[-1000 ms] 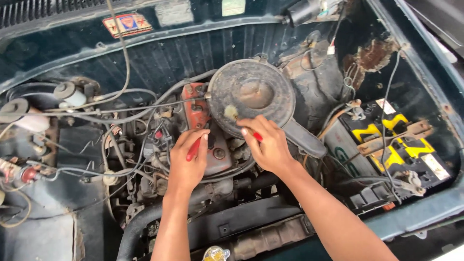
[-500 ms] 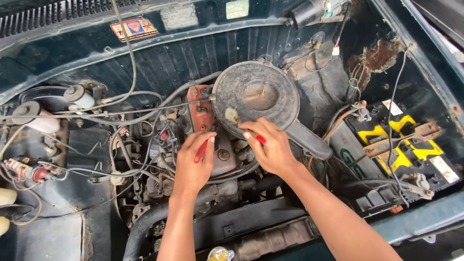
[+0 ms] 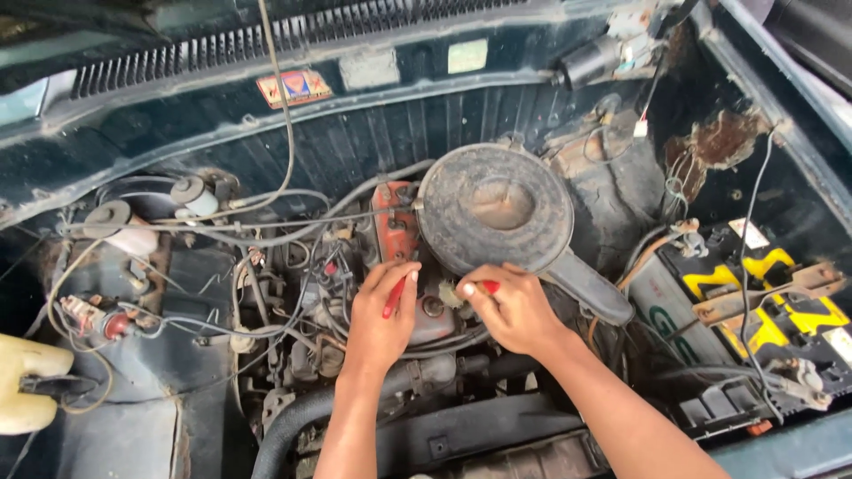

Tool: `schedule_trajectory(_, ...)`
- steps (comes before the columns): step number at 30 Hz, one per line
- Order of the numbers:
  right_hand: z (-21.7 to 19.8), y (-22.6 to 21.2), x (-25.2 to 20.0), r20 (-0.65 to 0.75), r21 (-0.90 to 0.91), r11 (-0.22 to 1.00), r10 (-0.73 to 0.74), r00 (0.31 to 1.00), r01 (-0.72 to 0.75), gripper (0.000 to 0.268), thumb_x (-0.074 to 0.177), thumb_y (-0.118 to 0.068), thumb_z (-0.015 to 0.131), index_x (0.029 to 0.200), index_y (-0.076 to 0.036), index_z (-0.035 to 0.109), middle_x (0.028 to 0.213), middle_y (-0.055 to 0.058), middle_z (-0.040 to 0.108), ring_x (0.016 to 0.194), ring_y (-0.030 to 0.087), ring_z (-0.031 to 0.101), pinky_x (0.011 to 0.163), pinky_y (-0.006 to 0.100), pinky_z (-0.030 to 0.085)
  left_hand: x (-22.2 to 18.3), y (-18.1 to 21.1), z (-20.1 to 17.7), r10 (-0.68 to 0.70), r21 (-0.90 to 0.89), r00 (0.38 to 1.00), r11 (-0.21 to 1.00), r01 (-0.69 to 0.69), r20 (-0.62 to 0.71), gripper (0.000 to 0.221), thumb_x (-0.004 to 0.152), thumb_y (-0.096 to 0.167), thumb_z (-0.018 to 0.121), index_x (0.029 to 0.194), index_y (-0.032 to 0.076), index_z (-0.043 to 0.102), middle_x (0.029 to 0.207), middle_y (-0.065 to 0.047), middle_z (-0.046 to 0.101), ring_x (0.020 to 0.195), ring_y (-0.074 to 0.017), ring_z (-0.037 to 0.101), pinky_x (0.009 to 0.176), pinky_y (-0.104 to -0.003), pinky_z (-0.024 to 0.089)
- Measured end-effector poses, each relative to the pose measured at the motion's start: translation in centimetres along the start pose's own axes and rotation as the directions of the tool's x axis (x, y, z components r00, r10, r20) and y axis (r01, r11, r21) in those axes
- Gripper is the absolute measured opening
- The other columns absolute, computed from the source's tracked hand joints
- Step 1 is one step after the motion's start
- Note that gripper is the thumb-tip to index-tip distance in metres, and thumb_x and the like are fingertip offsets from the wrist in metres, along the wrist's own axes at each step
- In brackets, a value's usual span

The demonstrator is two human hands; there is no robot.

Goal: Cleaning the air filter housing and surrounding engine components using a brush and a small scraper tool.

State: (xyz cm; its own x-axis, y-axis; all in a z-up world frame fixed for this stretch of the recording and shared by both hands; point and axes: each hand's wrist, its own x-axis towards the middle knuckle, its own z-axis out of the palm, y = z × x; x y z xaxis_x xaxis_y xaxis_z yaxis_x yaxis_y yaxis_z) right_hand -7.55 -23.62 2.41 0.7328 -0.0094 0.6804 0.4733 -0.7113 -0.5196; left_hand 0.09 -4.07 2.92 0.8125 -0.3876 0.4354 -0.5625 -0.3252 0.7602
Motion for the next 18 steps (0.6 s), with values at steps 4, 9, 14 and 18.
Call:
schedule_trajectory(4,-0.1,-0.1,0.1,0.041,-0.067,0.997,-0.021,0.999,0.024,0.03,0.108,-0.026,0.048,0.09,-0.015,0.07,0.061,0.004,0.062,0.044,0.02,0.053,0.055,0.03,0.049,0.2,0.2,-0.7,-0.011,0.048,1.0,0.999,0.011,0.005,0.022,0.102,0.022,0.058,0.107,0.015,0.078,0.1,-0.012,0.074,0.091,-0.0352,0.076,0.081,-0.042,0.063)
schedule_trajectory(9,-0.2,-0.3,0.1,0.052,-0.072,0.997,-0.012,0.999,0.015,0.028,0.107,-0.026,0.048,0.099,-0.014,0.071,0.061,0.005,0.061,0.042,0.021,0.052,0.053,0.031,0.049,-1.4,-0.6,-2.6,-0.326,0.084,0.944,0.943,0.322,0.047,0.02,0.089,0.022,0.061,0.09,0.024,0.08,0.085,-0.01,0.077,0.087,-0.0334,0.076,0.078,-0.042,0.062)
schedule_trajectory(14,0.2,0.3,-0.4,0.076,-0.083,0.996,0.016,0.997,-0.01,0.027,0.106,-0.028,0.049,0.101,-0.015,0.072,0.062,0.006,0.063,0.043,0.023,0.055,0.053,0.033,0.051,0.7,-5.2,-4.9,-0.438,-0.55,0.899,0.751,0.366,-0.001,0.025,0.089,0.013,0.054,0.097,0.004,0.076,0.08,-0.019,0.073,0.075,-0.0261,0.074,0.076,-0.037,0.063)
schedule_trajectory(18,0.5,0.6,-0.8,0.108,-0.078,0.997,0.038,0.993,-0.029,0.027,0.106,-0.03,0.049,0.101,-0.017,0.072,0.063,0.007,0.066,0.043,0.025,0.057,0.052,0.034,0.052,0.7,-7.3,-7.4,-0.535,-0.918,0.841,0.291,0.268,0.076,0.018,0.093,0.025,0.055,0.099,0.011,0.064,0.083,-0.004,0.062,0.074,-0.0197,0.067,0.077,-0.031,0.057)
